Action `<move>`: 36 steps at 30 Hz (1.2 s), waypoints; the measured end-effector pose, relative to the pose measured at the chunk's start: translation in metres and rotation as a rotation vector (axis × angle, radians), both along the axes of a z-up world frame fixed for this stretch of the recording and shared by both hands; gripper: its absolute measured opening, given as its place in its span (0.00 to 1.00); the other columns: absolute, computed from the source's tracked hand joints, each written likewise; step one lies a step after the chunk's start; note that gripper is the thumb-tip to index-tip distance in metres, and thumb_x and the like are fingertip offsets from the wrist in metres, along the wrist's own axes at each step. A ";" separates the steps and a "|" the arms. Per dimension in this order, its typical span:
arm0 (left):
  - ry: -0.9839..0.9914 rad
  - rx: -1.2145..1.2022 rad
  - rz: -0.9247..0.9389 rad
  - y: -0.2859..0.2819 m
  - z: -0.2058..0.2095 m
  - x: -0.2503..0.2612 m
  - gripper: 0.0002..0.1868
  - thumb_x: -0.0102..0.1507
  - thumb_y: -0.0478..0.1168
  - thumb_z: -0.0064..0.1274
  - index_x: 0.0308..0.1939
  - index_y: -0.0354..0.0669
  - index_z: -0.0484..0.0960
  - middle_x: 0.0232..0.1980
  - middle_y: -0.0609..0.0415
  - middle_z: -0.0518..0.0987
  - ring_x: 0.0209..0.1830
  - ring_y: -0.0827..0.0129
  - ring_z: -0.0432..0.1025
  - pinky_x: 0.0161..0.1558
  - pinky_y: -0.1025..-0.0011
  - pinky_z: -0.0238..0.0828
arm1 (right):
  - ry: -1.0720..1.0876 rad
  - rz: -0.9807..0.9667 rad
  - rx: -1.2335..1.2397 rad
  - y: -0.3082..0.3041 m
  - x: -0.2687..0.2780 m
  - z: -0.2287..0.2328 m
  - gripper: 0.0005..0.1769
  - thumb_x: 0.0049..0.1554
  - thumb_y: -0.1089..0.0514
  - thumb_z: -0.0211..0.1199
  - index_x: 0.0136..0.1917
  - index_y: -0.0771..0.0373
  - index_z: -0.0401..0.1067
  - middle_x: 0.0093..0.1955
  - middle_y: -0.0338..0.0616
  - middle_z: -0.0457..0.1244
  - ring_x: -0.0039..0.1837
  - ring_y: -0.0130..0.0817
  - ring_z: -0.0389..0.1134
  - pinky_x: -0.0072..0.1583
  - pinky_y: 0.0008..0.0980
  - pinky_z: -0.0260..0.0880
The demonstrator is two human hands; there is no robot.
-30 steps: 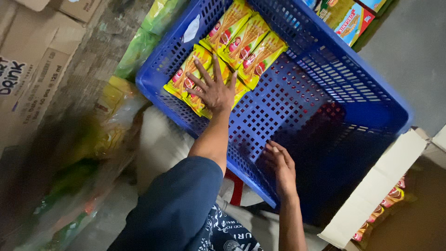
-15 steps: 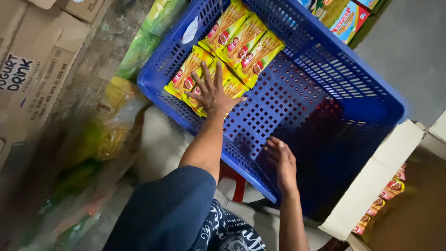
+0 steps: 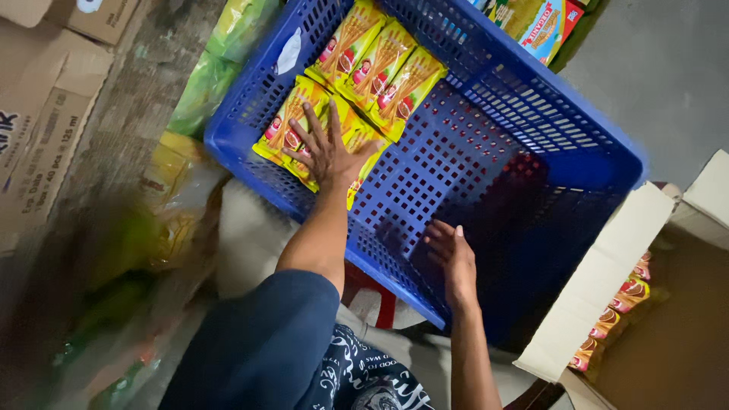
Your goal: The person repeatedly takes yellow snack packets from a cardboard box and places them into a blue plastic crate. They arrange the packets in neat rows within the crate.
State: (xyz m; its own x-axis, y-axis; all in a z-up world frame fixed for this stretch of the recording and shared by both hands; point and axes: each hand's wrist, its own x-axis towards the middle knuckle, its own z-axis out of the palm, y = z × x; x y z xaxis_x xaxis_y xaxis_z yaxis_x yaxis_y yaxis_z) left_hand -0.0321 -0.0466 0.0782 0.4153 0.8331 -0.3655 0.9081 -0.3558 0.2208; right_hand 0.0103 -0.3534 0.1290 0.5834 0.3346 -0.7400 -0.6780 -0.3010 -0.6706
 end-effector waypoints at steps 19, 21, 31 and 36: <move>-0.080 0.070 -0.072 -0.006 0.008 0.030 0.55 0.70 0.81 0.47 0.93 0.72 0.44 0.94 0.44 0.30 0.90 0.23 0.25 0.74 0.11 0.20 | -0.479 0.224 -0.112 -0.025 -0.028 0.090 0.24 0.68 0.54 0.62 0.76 0.59 0.75 0.65 0.61 0.73 0.70 0.62 0.74 0.69 0.59 0.75; -0.280 -0.055 -0.213 -0.017 0.012 0.032 0.51 0.76 0.64 0.57 0.93 0.68 0.41 0.93 0.46 0.35 0.91 0.33 0.45 0.79 0.24 0.57 | -0.589 0.429 -0.053 -0.038 -0.029 0.131 0.24 0.65 0.50 0.66 0.74 0.50 0.77 0.65 0.45 0.75 0.69 0.49 0.76 0.68 0.49 0.77; -0.099 -0.312 -0.948 -0.147 0.091 -0.054 0.40 0.71 0.67 0.52 0.83 0.57 0.71 0.78 0.44 0.75 0.72 0.43 0.76 0.68 0.41 0.74 | -0.741 0.596 0.082 -0.184 0.078 0.272 0.26 0.69 0.54 0.53 0.72 0.73 0.70 0.61 0.74 0.71 0.65 0.76 0.72 0.65 0.70 0.70; -0.250 -0.074 -0.866 -0.163 0.112 -0.053 0.30 0.72 0.60 0.50 0.74 0.54 0.81 0.68 0.53 0.84 0.64 0.49 0.79 0.53 0.47 0.77 | -0.798 0.457 -0.625 -0.246 0.186 0.192 0.16 0.71 0.56 0.59 0.69 0.61 0.74 0.63 0.54 0.73 0.60 0.51 0.75 0.56 0.52 0.76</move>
State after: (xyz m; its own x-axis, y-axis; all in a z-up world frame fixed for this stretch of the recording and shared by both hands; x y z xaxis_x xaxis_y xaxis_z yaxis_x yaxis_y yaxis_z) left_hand -0.0849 -0.2096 0.1899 0.9604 0.1703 -0.2206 0.2518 -0.8694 0.4252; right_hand 0.1959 -0.5993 0.3210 0.8843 0.3390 -0.3211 0.1412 -0.8497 -0.5080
